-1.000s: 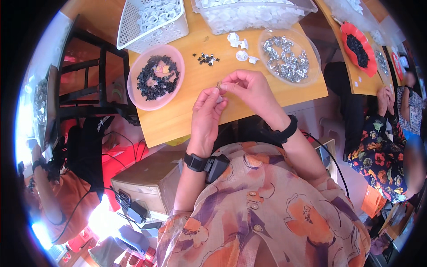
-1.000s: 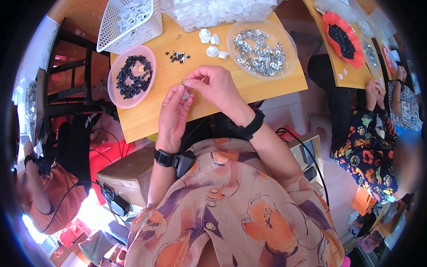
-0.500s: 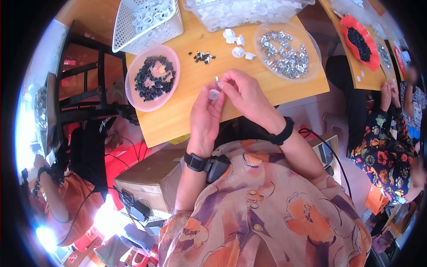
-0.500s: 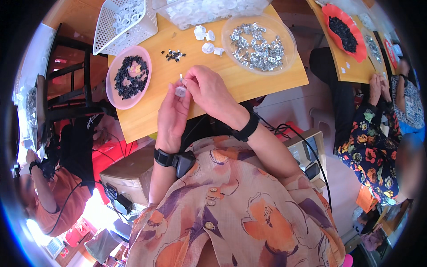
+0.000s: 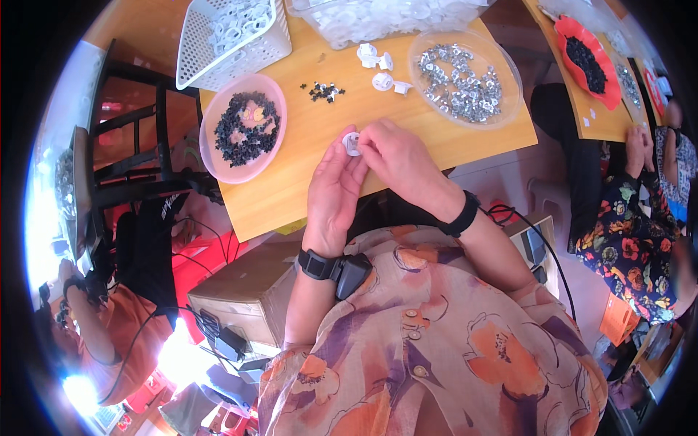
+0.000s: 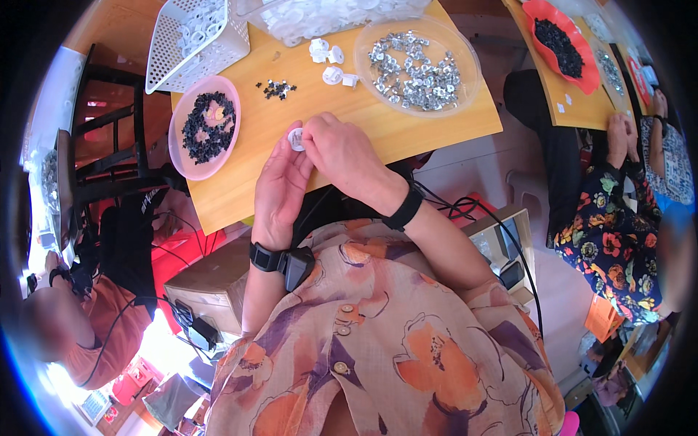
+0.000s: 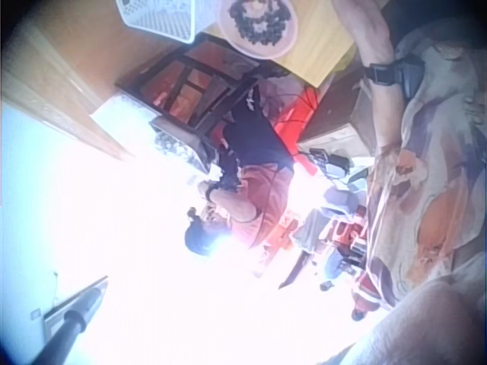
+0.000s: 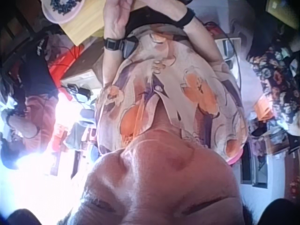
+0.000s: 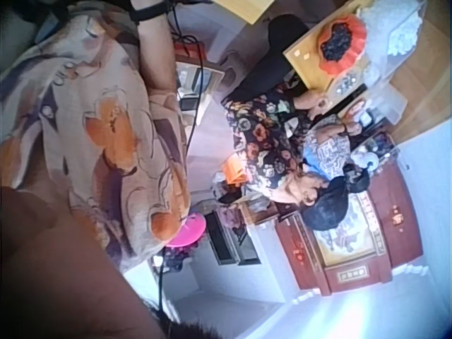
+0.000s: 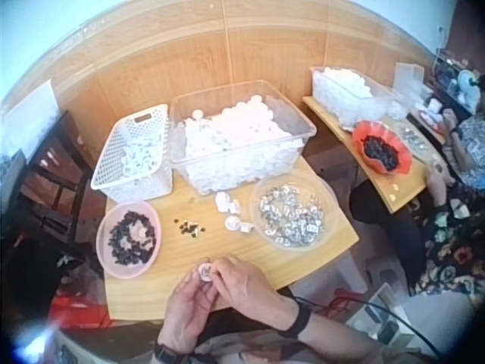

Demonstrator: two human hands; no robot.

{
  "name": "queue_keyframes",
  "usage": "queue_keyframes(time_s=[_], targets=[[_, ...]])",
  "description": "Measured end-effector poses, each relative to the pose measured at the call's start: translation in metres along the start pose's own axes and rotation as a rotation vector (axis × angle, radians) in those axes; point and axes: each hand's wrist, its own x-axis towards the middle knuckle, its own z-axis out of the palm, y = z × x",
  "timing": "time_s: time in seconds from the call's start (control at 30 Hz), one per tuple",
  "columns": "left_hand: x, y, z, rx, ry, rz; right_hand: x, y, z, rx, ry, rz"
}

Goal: Assembling small plastic components by hand at a workshop table.

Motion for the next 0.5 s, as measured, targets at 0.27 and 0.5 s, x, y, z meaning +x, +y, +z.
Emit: queue_keyframes(time_s=[0.27,0.5], targets=[[0.001,-0.004,-0.007,-0.043,0.024,-0.019,0.002,0.000,-0.007,-0.403,-0.133,-0.377],[0.001,-0.009,-0.004,-0.003,0.045,-0.010,0.001,0.007,0.004,-0.358,-0.033,-0.379]])
